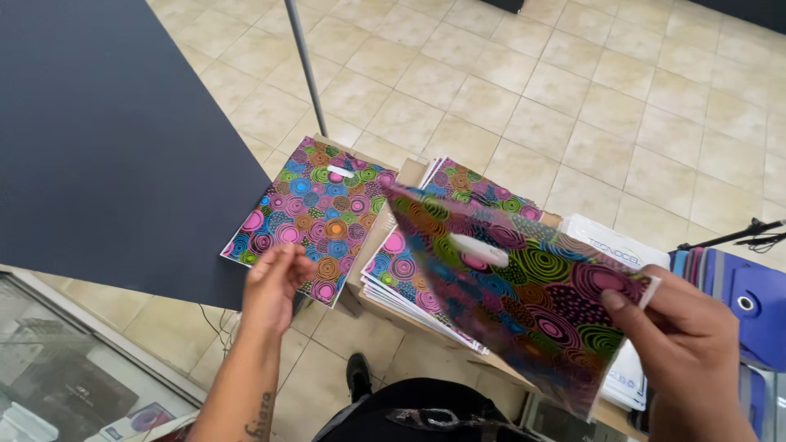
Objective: The person places tablet cases inside plastic sleeves and then puts the sleeves into colorful gift bags.
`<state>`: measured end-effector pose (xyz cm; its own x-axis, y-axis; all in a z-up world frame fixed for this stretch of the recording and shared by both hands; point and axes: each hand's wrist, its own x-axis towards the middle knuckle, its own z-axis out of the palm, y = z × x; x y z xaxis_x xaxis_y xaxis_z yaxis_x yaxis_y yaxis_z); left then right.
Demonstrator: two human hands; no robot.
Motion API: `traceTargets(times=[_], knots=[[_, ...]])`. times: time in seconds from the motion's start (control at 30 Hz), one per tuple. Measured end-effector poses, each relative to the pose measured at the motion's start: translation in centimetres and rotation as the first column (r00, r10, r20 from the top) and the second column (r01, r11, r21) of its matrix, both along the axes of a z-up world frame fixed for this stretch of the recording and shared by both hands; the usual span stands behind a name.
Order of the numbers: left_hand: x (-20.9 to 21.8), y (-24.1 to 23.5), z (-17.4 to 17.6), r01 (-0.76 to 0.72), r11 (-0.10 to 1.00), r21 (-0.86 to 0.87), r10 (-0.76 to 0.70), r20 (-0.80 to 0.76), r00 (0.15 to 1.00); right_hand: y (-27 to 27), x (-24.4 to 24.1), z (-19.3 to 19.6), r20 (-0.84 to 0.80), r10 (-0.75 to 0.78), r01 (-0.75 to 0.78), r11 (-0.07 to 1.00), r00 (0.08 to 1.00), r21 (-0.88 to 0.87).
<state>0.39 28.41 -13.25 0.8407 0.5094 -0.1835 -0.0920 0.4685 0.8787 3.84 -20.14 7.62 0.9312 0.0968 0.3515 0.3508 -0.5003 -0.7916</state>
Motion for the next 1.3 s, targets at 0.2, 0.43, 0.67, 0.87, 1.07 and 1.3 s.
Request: traceTargets(times=[0.2, 0.43, 0.67, 0.87, 1.07, 1.3], knots=[[-3.9, -2.7, -8.5, 0.356, 0.904, -0.236, -0.419, -0.332, 0.845, 8.7, 1.2, -3.7, -0.116, 0.015, -0.004, 0.995, 0.993, 0.095], [-2.9, -3.4, -17.4, 0.562, 0.59, -0.58, -0.719, -0.06, 0.693, 14.2, -1.0, -3.2, -0.241, -0.07, 0.183, 0.855, 0.968, 0.485], [-0.7, 2.3, -19.8, 0.713, 0.458, -0.531, -0.605, 0.402, 0.687, 11.3, 5.4, -4.9, -0.342, -0.089, 0.326, 0.593, 0.935, 0.736], [-0.2, 8.7, -21.7, 0.249, 0.836, -0.489, -0.312, -0.052, 0.949, 9.0, 7.9, -9.1, -0.444, -0.162, 0.42, 0.699, 0.881, 0.579], [1.3, 13.3, -23.6, -0.075, 0.948, -0.309, -0.004, -0.245, 0.97, 6.4, 4.5, -17.9, -0.539, -0.056, 0.418, 0.7, 0.84, 0.579], [1.9, 14.0, -27.1, -0.28, 0.933, -0.226, 0.139, -0.492, 0.859, 7.9, -1.9, -25.7, -0.809, 0.026, 0.474, 0.799, 0.588, 0.37]])
